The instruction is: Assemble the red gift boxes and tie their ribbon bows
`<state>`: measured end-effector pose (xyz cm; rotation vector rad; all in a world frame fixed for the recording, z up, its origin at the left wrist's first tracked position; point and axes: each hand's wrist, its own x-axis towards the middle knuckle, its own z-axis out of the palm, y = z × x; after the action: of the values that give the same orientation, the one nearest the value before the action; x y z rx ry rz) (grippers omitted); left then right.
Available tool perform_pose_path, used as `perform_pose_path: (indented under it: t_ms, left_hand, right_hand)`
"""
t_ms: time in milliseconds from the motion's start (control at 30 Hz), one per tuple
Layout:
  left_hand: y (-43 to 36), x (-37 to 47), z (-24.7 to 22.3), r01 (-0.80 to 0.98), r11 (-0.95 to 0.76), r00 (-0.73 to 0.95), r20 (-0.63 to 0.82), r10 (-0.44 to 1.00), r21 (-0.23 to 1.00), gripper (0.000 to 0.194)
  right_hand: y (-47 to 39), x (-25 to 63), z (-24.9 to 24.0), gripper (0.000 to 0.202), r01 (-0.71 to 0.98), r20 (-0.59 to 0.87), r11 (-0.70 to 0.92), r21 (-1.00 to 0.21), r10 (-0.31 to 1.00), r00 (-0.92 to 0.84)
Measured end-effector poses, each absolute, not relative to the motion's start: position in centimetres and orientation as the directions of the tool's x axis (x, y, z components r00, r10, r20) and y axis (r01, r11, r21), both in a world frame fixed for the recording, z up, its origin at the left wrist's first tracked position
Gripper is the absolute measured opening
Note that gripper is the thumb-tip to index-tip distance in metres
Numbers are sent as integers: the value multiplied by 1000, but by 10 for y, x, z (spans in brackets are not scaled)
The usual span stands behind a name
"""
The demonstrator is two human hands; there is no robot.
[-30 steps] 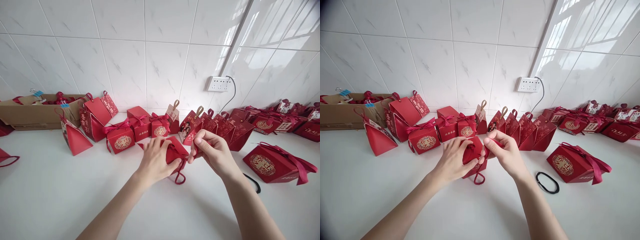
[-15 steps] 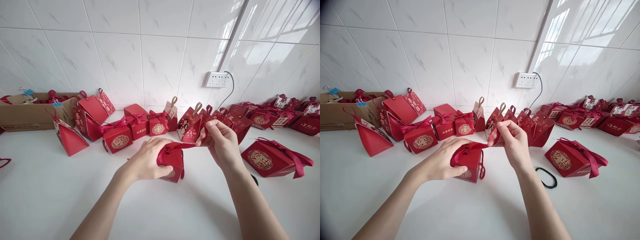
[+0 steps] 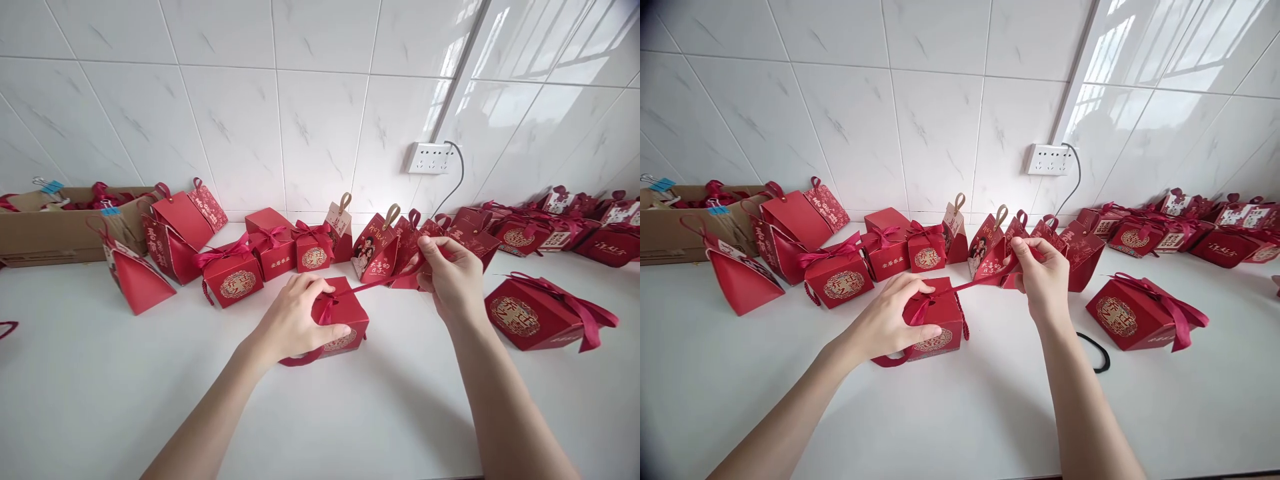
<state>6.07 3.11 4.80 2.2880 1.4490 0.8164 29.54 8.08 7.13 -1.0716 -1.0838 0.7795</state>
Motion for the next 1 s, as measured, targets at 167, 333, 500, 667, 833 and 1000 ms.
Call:
perform_pose_path:
  t_ms: [167,333,500,667,833,1000]
  left_hand:
    - [30,59,52,672,-387,294,253,922,631,31]
    - [28,53,60,683,-261,111,256,960,683,38]
    - [22,54,70,812,-199,100,205,974,549,40]
    - [18,54,72,768,-226,173,146,974,599,29]
    - [19,48,70,715,-172,126,117,985,678,24]
    - [22,40,72,655,-124,111,68,992,746,27]
  right_hand:
    - [87,300,67,34,540,263,80,-838,926,271]
    - [69,271,67,27,604,397,457,-653,885,-242]
    - [59,248,59,15,570,277,497,-654,859,-431]
    - [57,243,56,18,572,270,474,-669,873,-407]
    - [54,246,62,21,564,177,360,-743,918,-354]
    - [59,264,69,22,577,40,236,-782,942,-333]
